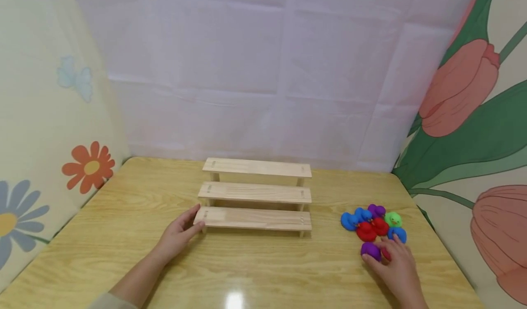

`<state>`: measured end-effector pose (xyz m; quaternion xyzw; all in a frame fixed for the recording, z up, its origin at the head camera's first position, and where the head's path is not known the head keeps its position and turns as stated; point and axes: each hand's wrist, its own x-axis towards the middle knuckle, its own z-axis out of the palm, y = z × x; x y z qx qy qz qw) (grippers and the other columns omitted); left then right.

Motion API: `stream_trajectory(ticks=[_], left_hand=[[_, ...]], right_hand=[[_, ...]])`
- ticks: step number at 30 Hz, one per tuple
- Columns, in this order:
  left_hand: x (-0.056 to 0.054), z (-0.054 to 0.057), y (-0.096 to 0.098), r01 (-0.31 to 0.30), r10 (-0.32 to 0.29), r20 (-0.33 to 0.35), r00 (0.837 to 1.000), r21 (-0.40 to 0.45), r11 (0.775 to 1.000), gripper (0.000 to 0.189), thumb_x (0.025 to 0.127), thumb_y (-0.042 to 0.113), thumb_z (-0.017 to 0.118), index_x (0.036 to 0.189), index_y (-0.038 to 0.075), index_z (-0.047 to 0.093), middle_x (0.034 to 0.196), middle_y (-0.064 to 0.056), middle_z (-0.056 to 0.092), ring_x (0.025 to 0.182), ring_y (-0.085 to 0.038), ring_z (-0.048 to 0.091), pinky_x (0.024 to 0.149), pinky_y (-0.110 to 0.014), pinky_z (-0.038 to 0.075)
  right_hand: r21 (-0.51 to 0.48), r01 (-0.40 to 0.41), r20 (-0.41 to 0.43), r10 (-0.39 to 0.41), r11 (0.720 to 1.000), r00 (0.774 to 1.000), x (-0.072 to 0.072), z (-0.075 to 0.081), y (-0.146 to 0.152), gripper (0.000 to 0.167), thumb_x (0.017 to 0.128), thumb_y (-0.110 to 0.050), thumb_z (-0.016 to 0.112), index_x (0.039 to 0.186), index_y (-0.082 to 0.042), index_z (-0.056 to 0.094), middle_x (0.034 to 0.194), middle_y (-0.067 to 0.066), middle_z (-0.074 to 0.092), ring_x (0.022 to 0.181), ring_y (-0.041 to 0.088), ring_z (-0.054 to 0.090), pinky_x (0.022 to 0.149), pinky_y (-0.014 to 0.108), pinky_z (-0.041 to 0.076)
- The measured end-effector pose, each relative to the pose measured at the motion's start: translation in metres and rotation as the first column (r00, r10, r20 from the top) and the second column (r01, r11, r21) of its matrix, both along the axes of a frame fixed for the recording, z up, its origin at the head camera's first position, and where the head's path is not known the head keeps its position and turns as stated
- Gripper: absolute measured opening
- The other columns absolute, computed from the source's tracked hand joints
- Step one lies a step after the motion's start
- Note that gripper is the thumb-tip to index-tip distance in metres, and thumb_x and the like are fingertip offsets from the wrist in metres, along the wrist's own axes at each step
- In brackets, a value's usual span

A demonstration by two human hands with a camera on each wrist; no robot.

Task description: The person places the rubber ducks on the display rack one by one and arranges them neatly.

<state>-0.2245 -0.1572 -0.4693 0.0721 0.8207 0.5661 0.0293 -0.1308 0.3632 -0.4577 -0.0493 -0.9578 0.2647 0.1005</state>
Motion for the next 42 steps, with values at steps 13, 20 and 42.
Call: stream_trajectory(ticks=[13,20,42], left_hand=[[-0.001,0.001,-0.001,-0.003,0.003,-0.005,1.000,-0.006,1.000,0.065,0.099,0.023,0.059,0.152,-0.001,0.030,0.154,-0.023,0.036,0.144,-0.038,0.034,0.119,-0.050,0.026],[-0.002,0.001,0.000,-0.005,0.005,-0.010,1.000,-0.002,1.000,0.065,0.099,0.022,0.060,0.151,-0.003,0.030,0.154,-0.024,0.036,0.144,-0.038,0.033,0.119,-0.050,0.025],[0.000,0.001,0.000,0.004,-0.004,-0.006,1.000,-0.009,1.000,0.066,0.099,0.025,0.060,0.152,-0.001,0.030,0.156,-0.022,0.033,0.145,-0.036,0.031,0.119,-0.050,0.026]], right_hand=[[-0.263,0.240,0.237,-0.178,0.935,0.955,-0.005,0.016,-0.014,0.084,0.087,-0.056,0.066,0.144,-0.001,0.038,0.151,0.032,0.033,0.139,0.053,0.029,0.110,0.067,0.028],[-0.344,0.222,0.086,-0.205,0.912,0.975,-0.007,0.017,-0.018,0.067,0.091,-0.040,0.069,0.139,0.000,0.045,0.148,0.030,0.039,0.137,0.047,0.037,0.112,0.055,0.036],[-0.387,0.066,-0.207,-0.156,0.920,0.966,-0.032,0.022,-0.036,0.045,0.089,-0.021,0.073,0.127,0.002,0.062,0.098,-0.029,0.063,0.085,-0.028,0.046,0.074,-0.003,0.040]])
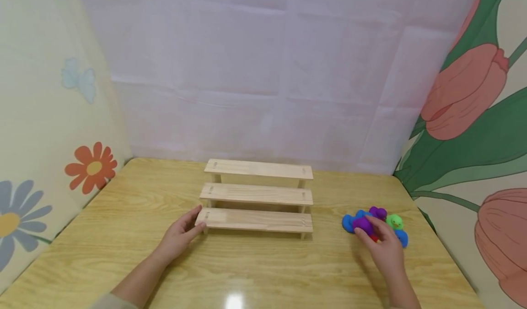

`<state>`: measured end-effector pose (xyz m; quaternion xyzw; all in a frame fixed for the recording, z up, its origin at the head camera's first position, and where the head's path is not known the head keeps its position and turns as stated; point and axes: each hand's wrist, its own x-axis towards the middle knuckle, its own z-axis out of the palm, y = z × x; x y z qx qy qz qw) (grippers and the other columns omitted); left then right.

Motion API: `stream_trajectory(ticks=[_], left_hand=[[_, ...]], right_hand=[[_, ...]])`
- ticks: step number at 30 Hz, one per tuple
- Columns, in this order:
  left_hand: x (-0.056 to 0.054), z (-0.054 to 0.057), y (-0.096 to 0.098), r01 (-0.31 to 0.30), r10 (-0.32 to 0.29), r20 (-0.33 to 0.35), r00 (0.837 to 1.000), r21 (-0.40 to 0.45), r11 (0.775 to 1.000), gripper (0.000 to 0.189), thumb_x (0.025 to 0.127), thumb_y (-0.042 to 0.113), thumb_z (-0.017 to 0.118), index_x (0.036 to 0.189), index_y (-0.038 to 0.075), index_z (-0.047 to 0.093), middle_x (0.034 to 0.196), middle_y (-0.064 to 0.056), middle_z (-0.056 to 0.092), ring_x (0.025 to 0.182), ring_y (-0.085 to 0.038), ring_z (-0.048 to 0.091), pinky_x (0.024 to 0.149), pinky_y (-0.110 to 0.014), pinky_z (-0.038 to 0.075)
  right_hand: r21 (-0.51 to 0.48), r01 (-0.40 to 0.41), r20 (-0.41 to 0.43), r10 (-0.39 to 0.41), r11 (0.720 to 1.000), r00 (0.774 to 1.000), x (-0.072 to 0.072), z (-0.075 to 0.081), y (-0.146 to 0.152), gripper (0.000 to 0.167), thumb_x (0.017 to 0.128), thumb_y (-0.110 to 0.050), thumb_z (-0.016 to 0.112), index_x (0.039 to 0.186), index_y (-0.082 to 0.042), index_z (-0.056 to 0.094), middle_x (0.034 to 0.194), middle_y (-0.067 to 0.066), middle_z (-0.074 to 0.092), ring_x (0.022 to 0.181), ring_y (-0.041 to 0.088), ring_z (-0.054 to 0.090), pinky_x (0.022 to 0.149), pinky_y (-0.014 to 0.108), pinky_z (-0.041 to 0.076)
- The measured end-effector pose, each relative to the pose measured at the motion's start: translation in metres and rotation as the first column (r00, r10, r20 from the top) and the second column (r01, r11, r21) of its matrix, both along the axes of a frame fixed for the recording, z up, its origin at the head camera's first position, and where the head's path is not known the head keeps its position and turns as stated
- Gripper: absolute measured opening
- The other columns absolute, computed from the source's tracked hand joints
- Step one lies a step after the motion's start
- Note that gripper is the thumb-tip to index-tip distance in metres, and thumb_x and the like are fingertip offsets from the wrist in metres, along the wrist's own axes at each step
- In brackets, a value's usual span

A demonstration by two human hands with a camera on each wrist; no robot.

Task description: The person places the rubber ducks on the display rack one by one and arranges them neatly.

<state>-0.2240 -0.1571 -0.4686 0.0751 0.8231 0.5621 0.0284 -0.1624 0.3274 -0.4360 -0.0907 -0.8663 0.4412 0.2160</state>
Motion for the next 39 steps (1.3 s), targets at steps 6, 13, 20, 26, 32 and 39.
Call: stream_trajectory(ticks=[6,13,20,26,32,39], left_hand=[[0.001,0.000,0.000,0.006,-0.006,0.004,1.000,0.009,1.000,0.066,0.099,0.026,0.059,0.152,0.000,0.029,0.156,-0.021,0.033,0.145,-0.035,0.032,0.118,-0.049,0.028],[0.000,0.001,0.000,-0.002,0.002,-0.005,1.000,-0.002,1.000,0.066,0.098,0.025,0.060,0.152,-0.001,0.030,0.156,-0.021,0.034,0.145,-0.035,0.032,0.119,-0.048,0.026],[0.001,0.001,0.001,-0.005,0.005,-0.006,1.000,0.009,1.000,0.066,0.098,0.023,0.060,0.152,-0.001,0.031,0.155,-0.021,0.035,0.145,-0.034,0.033,0.118,-0.048,0.027],[0.001,0.000,0.001,-0.008,0.008,-0.006,1.000,0.015,1.000,0.066,0.098,0.024,0.060,0.152,0.000,0.030,0.155,-0.021,0.036,0.144,-0.035,0.035,0.118,-0.048,0.029],[0.002,0.000,0.002,-0.009,0.009,-0.012,1.000,0.021,1.000,0.066,0.098,0.023,0.061,0.152,-0.001,0.030,0.155,-0.021,0.035,0.144,-0.034,0.035,0.118,-0.048,0.028],[0.003,0.001,0.001,-0.001,0.001,-0.007,1.000,0.026,1.000,0.068,0.098,0.026,0.060,0.152,-0.001,0.029,0.156,-0.021,0.032,0.145,-0.035,0.030,0.118,-0.048,0.025]], right_hand=[[-0.007,-0.046,0.128,0.047,0.999,0.991,-0.006,0.013,-0.011,0.056,0.093,-0.032,0.069,0.137,0.000,0.054,0.138,0.027,0.055,0.090,-0.028,0.041,0.076,-0.006,0.035],[-0.046,-0.097,0.151,0.103,0.994,0.983,-0.016,0.027,-0.027,0.059,0.095,-0.036,0.065,0.141,-0.003,0.051,0.140,0.024,0.054,0.097,-0.023,0.048,0.079,-0.006,0.037],[-0.029,-0.162,0.166,0.165,0.986,0.972,-0.031,0.038,-0.046,0.058,0.096,-0.036,0.062,0.144,-0.005,0.048,0.146,0.021,0.050,0.134,0.036,0.048,0.101,0.026,0.048],[-0.039,-0.201,0.111,0.204,0.979,0.973,-0.046,0.044,-0.063,0.055,0.095,-0.030,0.066,0.141,-0.003,0.052,0.142,0.022,0.053,0.131,0.037,0.051,0.106,0.051,0.044],[-0.052,-0.245,0.091,0.248,0.968,0.964,-0.061,0.049,-0.076,0.052,0.095,-0.028,0.067,0.139,-0.003,0.054,0.142,0.020,0.054,0.133,0.035,0.051,0.105,0.048,0.046],[-0.088,-0.295,0.071,0.301,0.951,0.951,-0.076,0.057,-0.092,0.050,0.094,-0.023,0.067,0.138,-0.002,0.054,0.138,0.021,0.057,0.132,0.036,0.052,0.098,0.035,0.052]])
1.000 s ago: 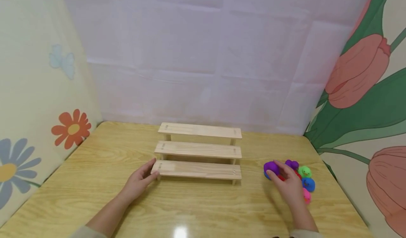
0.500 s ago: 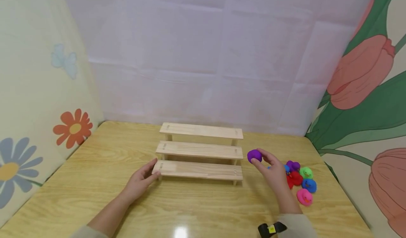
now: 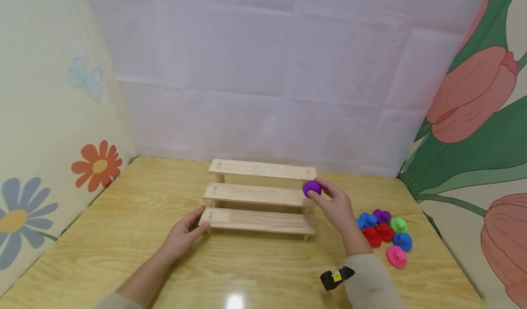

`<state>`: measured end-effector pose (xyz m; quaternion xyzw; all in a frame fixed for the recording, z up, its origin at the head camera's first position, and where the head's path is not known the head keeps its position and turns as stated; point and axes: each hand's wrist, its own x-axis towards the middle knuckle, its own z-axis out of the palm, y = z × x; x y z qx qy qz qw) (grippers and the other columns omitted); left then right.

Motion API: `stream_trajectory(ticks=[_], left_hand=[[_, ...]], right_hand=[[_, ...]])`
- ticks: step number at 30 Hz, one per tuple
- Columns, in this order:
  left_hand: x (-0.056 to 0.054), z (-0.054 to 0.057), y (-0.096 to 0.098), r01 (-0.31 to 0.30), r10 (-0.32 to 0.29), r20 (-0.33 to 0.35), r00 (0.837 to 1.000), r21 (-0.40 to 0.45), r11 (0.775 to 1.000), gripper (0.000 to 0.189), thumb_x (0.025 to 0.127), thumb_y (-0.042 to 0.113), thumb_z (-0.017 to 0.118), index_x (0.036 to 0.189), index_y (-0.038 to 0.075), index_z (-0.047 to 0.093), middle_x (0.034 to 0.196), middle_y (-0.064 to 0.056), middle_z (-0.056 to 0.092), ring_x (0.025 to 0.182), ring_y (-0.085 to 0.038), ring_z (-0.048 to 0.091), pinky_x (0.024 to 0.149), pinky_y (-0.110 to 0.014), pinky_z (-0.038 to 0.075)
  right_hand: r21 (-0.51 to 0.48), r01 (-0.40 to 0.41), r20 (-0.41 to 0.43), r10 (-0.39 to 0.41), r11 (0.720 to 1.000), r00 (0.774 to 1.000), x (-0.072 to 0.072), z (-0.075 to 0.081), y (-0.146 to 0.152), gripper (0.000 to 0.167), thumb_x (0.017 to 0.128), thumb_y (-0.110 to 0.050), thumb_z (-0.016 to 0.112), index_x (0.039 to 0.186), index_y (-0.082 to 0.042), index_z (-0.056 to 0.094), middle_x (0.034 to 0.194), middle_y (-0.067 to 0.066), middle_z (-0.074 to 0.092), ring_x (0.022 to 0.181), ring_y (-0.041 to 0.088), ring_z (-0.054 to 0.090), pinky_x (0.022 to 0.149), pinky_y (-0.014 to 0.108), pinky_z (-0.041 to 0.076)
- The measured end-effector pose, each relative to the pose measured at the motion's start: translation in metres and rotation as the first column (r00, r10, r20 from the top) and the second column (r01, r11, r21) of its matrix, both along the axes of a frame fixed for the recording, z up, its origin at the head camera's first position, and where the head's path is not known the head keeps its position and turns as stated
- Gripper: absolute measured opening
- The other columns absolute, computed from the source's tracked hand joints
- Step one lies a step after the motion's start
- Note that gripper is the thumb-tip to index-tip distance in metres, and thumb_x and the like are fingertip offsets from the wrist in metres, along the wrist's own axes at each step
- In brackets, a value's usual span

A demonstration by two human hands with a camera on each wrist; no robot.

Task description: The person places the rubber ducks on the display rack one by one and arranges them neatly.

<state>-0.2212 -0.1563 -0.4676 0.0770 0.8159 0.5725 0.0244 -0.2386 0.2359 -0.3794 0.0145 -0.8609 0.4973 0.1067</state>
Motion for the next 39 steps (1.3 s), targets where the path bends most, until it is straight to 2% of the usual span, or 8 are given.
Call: stream_trajectory(ticks=[4,8,12,20,24,29,39], left_hand=[[0.000,-0.001,0.000,-0.002,0.002,0.003,1.000,-0.003,1.000,0.068,0.098,0.026,0.061,0.152,-0.001,0.029,0.157,-0.020,0.031,0.146,-0.034,0.029,0.119,-0.047,0.024],[0.000,-0.002,0.000,-0.010,0.010,0.004,1.000,-0.011,1.000,0.068,0.098,0.027,0.061,0.152,0.000,0.030,0.157,-0.019,0.031,0.146,-0.033,0.029,0.119,-0.046,0.024],[-0.001,-0.002,0.001,-0.013,0.013,-0.010,1.000,-0.011,1.000,0.067,0.098,0.026,0.061,0.152,0.000,0.031,0.156,-0.020,0.033,0.145,-0.035,0.032,0.118,-0.047,0.028],[-0.001,-0.004,0.003,-0.022,0.022,-0.010,1.000,0.002,1.000,0.067,0.097,0.023,0.062,0.151,-0.001,0.031,0.155,-0.020,0.036,0.143,-0.034,0.036,0.116,-0.046,0.032],[-0.001,-0.005,0.002,-0.008,0.008,-0.001,1.000,0.030,1.000,0.067,0.098,0.022,0.061,0.152,-0.002,0.029,0.155,-0.021,0.035,0.142,-0.034,0.037,0.114,-0.044,0.035],[0.000,-0.003,0.001,-0.013,0.013,0.003,1.000,0.028,1.000,0.067,0.098,0.023,0.061,0.152,-0.002,0.030,0.155,-0.020,0.035,0.143,-0.034,0.036,0.115,-0.044,0.033],[0.001,-0.003,0.002,-0.029,0.029,0.008,1.000,0.017,0.999,0.067,0.097,0.024,0.062,0.151,-0.001,0.031,0.155,-0.020,0.036,0.143,-0.034,0.036,0.116,-0.047,0.031]], right_hand=[[-0.058,-0.038,-0.029,0.037,0.998,0.999,-0.008,0.002,-0.011,0.049,0.093,-0.017,0.068,0.137,0.000,0.055,0.134,0.025,0.059,0.128,0.038,0.055,0.084,0.011,0.050],[-0.096,-0.060,-0.074,0.053,0.994,0.996,-0.016,0.002,-0.021,0.048,0.091,-0.017,0.070,0.133,0.002,0.057,0.129,0.027,0.061,0.124,0.039,0.058,0.079,0.006,0.047],[-0.097,-0.090,-0.070,0.084,0.991,0.994,-0.025,0.003,-0.029,0.050,0.091,-0.020,0.071,0.134,0.001,0.058,0.131,0.026,0.060,0.124,0.037,0.058,0.080,0.010,0.051],[-0.084,-0.123,-0.039,0.120,0.989,0.992,-0.043,0.010,-0.047,0.047,0.093,-0.013,0.068,0.135,0.002,0.055,0.133,0.026,0.059,0.123,0.037,0.059,0.097,0.025,0.052],[-0.072,-0.166,-0.069,0.161,0.984,0.985,-0.048,0.012,-0.056,0.047,0.093,-0.011,0.067,0.135,0.005,0.054,0.131,0.028,0.060,0.121,0.038,0.060,0.099,0.030,0.052],[-0.052,-0.191,-0.051,0.188,0.980,0.981,-0.052,0.017,-0.068,0.048,0.094,-0.016,0.067,0.137,0.002,0.054,0.132,0.026,0.059,0.122,0.036,0.059,0.103,0.040,0.050],[-0.025,-0.271,-0.034,0.270,0.962,0.962,-0.066,0.022,-0.091,0.051,0.095,-0.017,0.065,0.139,0.004,0.050,0.137,0.026,0.056,0.128,0.037,0.055,0.106,0.043,0.047]])
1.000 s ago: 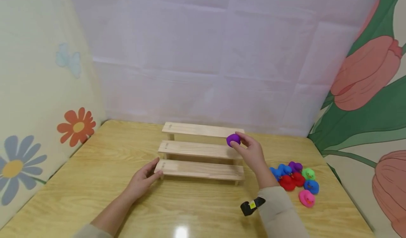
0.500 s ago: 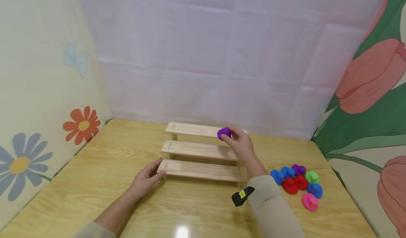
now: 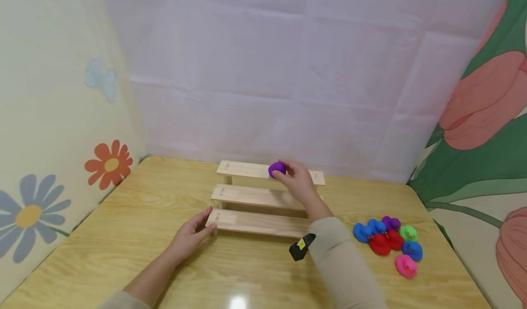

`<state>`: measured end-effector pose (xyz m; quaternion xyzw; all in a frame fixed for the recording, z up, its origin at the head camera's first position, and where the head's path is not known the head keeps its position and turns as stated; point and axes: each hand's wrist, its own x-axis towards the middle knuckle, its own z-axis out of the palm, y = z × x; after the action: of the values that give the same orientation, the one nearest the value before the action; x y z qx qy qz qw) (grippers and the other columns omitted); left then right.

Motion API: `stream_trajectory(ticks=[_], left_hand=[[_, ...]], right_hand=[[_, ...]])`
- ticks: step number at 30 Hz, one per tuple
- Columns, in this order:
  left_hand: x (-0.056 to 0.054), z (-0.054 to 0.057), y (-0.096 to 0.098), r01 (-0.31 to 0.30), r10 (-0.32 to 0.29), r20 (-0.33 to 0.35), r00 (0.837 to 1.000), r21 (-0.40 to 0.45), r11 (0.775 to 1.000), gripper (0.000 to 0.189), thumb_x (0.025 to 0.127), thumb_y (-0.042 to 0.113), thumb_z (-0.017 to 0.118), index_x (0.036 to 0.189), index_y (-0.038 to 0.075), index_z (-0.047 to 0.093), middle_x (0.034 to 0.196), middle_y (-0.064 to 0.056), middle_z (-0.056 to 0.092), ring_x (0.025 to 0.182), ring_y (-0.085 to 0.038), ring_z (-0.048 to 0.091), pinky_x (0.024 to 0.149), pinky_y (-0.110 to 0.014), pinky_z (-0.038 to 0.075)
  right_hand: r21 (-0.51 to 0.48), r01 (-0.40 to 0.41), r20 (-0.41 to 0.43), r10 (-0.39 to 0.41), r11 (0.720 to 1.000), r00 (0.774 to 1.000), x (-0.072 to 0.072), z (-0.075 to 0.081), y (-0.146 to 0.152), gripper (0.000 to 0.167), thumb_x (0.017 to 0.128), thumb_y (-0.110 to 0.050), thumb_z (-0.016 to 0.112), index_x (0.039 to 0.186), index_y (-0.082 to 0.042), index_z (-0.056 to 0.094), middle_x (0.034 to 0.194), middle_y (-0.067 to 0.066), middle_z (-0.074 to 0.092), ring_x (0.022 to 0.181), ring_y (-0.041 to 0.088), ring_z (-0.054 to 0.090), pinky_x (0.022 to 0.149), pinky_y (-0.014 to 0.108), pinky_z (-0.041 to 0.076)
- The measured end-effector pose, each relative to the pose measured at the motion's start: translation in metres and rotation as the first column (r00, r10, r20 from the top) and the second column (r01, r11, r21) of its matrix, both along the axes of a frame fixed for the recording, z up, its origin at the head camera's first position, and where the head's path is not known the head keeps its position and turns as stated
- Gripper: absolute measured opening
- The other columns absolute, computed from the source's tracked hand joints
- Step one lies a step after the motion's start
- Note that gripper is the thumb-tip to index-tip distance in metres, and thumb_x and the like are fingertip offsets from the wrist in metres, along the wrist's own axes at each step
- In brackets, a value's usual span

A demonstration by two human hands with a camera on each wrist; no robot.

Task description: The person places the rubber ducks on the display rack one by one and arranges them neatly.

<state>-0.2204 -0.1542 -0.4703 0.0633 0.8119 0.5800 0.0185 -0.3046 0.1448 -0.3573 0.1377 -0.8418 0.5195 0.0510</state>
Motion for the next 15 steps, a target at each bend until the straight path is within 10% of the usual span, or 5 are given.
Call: stream_trajectory(ticks=[15], left_hand=[[0.003,0.003,0.000,0.005,-0.005,-0.003,1.000,0.001,1.000,0.067,0.097,0.025,0.062,0.151,-0.001,0.032,0.155,-0.020,0.035,0.144,-0.034,0.034,0.118,-0.047,0.028]], right_hand=[[-0.015,-0.074,-0.001,0.074,0.997,0.997,-0.015,0.003,-0.038,0.048,0.094,-0.013,0.065,0.137,0.006,0.051,0.136,0.026,0.056,0.127,0.038,0.056,0.104,0.040,0.048]])
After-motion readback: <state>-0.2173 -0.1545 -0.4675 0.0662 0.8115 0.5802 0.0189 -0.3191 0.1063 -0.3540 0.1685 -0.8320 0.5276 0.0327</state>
